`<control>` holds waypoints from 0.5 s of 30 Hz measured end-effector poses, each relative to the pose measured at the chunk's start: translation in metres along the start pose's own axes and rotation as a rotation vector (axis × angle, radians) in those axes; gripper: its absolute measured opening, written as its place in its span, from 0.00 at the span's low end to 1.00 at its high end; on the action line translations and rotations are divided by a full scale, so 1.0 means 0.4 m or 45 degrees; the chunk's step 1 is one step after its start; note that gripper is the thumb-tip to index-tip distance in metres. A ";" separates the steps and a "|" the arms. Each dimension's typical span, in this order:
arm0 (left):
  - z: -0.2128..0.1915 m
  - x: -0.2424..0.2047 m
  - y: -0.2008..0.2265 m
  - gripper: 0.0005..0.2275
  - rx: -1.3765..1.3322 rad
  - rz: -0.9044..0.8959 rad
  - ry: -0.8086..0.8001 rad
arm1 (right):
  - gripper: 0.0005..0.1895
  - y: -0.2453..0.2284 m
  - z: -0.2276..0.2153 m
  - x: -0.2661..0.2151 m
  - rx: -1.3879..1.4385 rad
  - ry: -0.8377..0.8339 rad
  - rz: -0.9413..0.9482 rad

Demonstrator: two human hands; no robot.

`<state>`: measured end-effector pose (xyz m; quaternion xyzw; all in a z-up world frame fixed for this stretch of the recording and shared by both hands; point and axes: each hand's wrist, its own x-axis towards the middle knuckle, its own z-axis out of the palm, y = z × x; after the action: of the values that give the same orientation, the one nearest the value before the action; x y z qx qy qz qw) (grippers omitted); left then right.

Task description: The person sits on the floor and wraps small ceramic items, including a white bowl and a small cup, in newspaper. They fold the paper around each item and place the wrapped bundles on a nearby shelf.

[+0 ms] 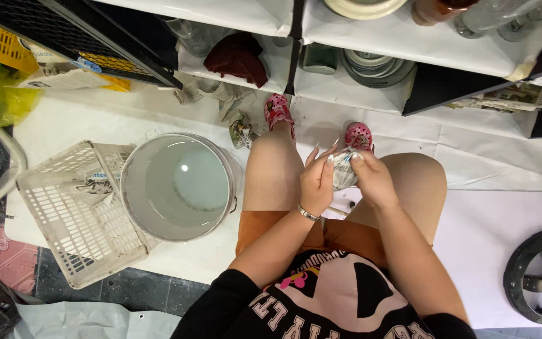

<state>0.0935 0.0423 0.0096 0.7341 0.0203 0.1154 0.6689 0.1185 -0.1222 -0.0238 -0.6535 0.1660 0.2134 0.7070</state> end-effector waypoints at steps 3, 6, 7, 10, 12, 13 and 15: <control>0.002 0.047 -0.066 0.15 -0.230 -0.097 -0.084 | 0.16 -0.049 -0.002 0.050 -0.298 0.092 -0.200; -0.018 0.105 -0.150 0.21 -0.381 -0.203 -0.217 | 0.16 -0.124 -0.027 0.145 -0.663 0.172 -0.313; -0.027 0.124 -0.178 0.25 -0.403 -0.233 -0.261 | 0.17 -0.153 -0.044 0.190 -0.890 0.239 -0.371; -0.047 0.168 -0.253 0.31 -0.987 -0.965 -0.114 | 0.17 -0.209 -0.111 0.348 -0.964 0.432 -0.426; -0.049 0.165 -0.275 0.33 -1.050 -0.898 -0.188 | 0.17 -0.240 -0.186 0.476 -1.588 0.567 -0.946; -0.048 0.160 -0.279 0.34 -1.083 -0.866 -0.229 | 0.16 -0.252 -0.204 0.528 -2.031 0.659 -1.361; -0.043 0.157 -0.276 0.33 -0.994 -0.802 -0.247 | 0.16 -0.281 -0.216 0.620 -2.429 0.735 -1.677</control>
<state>0.1651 0.0823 -0.0891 0.3953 0.1337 -0.1616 0.8943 0.3924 -0.1933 -0.0634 -0.8983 -0.2737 -0.3076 -0.1532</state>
